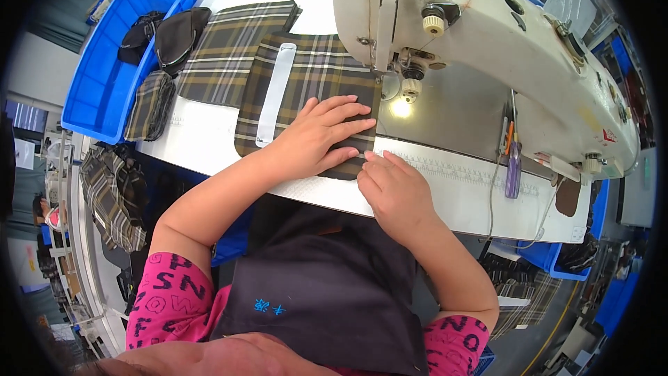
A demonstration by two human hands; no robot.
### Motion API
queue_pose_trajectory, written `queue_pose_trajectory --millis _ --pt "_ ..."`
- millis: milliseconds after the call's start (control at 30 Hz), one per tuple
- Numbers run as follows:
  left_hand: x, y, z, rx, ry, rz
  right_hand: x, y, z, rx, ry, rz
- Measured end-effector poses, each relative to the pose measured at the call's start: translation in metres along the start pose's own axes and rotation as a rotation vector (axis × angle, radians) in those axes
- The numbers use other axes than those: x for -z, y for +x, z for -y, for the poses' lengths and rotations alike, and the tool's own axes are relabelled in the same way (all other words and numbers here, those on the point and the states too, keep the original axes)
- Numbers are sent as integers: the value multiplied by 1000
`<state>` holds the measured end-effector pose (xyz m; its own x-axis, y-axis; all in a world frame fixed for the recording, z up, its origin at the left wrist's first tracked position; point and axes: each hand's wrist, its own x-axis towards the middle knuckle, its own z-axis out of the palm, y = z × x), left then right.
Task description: Sewing plaid fabric components together using an industrial sewing machine to construct bags or pouches.
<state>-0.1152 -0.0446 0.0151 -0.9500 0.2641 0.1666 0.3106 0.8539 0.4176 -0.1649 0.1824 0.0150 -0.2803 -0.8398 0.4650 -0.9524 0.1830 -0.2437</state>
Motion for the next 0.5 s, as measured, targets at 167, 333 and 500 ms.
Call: queue_pose_trajectory --millis 167,333,500 --pt "2 12 9 1 5 -18 1 12 -14 45 -24 22" --pt "4 24 20 1 -7 -16 3 25 -27 107 -60 46" --pt "8 34 29 23 -30 -37 2 34 -38 142 -71 84"
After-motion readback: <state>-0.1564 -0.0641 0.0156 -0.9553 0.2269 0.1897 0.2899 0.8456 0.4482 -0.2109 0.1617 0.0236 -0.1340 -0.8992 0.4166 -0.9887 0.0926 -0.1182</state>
